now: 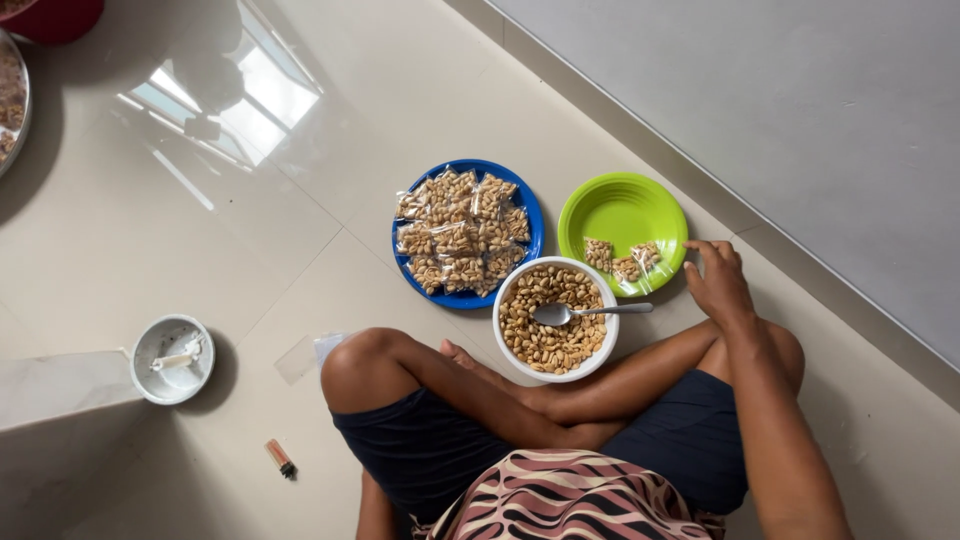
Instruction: Packaging peanuts into small plastic bags by scooping them from a bowl with a spoon and using fingers while sitting on the floor.
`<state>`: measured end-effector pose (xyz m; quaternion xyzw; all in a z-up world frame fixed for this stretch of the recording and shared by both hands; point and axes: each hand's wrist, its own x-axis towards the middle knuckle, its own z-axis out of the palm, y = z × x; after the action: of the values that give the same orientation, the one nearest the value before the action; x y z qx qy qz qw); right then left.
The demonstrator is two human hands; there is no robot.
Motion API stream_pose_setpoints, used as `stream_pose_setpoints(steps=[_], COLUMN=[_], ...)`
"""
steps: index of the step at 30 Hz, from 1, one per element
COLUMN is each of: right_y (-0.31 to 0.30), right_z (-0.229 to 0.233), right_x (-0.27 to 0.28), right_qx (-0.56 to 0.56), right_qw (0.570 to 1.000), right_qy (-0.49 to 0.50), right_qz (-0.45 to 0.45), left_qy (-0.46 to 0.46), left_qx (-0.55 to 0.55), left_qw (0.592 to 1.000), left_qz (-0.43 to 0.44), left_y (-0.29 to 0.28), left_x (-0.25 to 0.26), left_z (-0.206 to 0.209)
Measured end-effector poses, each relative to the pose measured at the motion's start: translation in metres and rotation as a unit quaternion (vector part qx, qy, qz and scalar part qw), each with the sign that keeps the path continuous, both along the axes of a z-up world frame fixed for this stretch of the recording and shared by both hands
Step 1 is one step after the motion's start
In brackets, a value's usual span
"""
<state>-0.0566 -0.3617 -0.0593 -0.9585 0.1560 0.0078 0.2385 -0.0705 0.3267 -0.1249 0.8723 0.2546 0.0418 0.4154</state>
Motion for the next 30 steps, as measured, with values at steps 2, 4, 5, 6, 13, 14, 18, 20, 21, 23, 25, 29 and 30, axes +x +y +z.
stream_pose_setpoints(steps=[2, 4, 5, 6, 13, 14, 18, 20, 21, 23, 25, 29, 30], right_y=[0.008, 0.018, 0.021, 0.024, 0.019, 0.019, 0.020, 0.020, 0.018, 0.018, 0.018, 0.024, 0.026], right_z=[-0.001, -0.001, 0.001, 0.003, 0.003, 0.004, 0.000, -0.002, -0.001, -0.005, -0.006, -0.002, 0.000], right_x=[0.006, 0.009, 0.012, 0.016, 0.012, 0.012, 0.010, 0.009, 0.010, 0.009, 0.008, 0.009, 0.010], right_qx=[0.015, 0.034, 0.033, 0.031, 0.037, 0.037, 0.045, 0.045, 0.042, 0.046, 0.050, 0.044, 0.028], right_qw=[1.000, 0.999, 0.998, 0.998, 0.997, 0.997, 0.997, 0.997, 0.997, 0.996, 0.996, 0.997, 0.997], right_qy=[-0.004, -0.005, -0.002, 0.002, -0.003, -0.005, -0.005, 0.001, 0.004, 0.003, 0.003, 0.001, -0.009], right_qz=[-0.020, -0.037, -0.045, -0.053, -0.073, -0.072, -0.069, -0.069, -0.066, -0.070, -0.072, -0.071, -0.072], left_qy=[-0.002, -0.002, -0.003, -0.005, -0.008, -0.007, -0.001, 0.004, 0.004, 0.005, 0.007, 0.010, 0.011], left_qx=[0.001, 0.006, 0.008, 0.011, 0.020, 0.022, 0.032, 0.038, 0.040, 0.042, 0.043, 0.046, 0.047], left_qw=[1.000, 1.000, 1.000, 1.000, 1.000, 1.000, 0.999, 0.999, 0.999, 0.999, 0.999, 0.999, 0.999], left_qz=[-0.001, 0.001, 0.003, 0.006, -0.010, -0.013, -0.015, -0.015, -0.015, -0.014, -0.011, 0.003, 0.008], left_y=[-0.005, -0.005, -0.006, -0.007, -0.023, -0.023, -0.017, -0.013, -0.014, -0.013, -0.014, -0.010, -0.012], left_x=[-0.005, -0.016, -0.020, -0.025, -0.044, -0.048, -0.068, -0.074, -0.074, -0.070, -0.064, -0.033, -0.024], left_z=[-0.006, -0.006, -0.005, -0.003, 0.010, 0.008, 0.009, 0.015, 0.017, 0.021, 0.027, 0.051, 0.059])
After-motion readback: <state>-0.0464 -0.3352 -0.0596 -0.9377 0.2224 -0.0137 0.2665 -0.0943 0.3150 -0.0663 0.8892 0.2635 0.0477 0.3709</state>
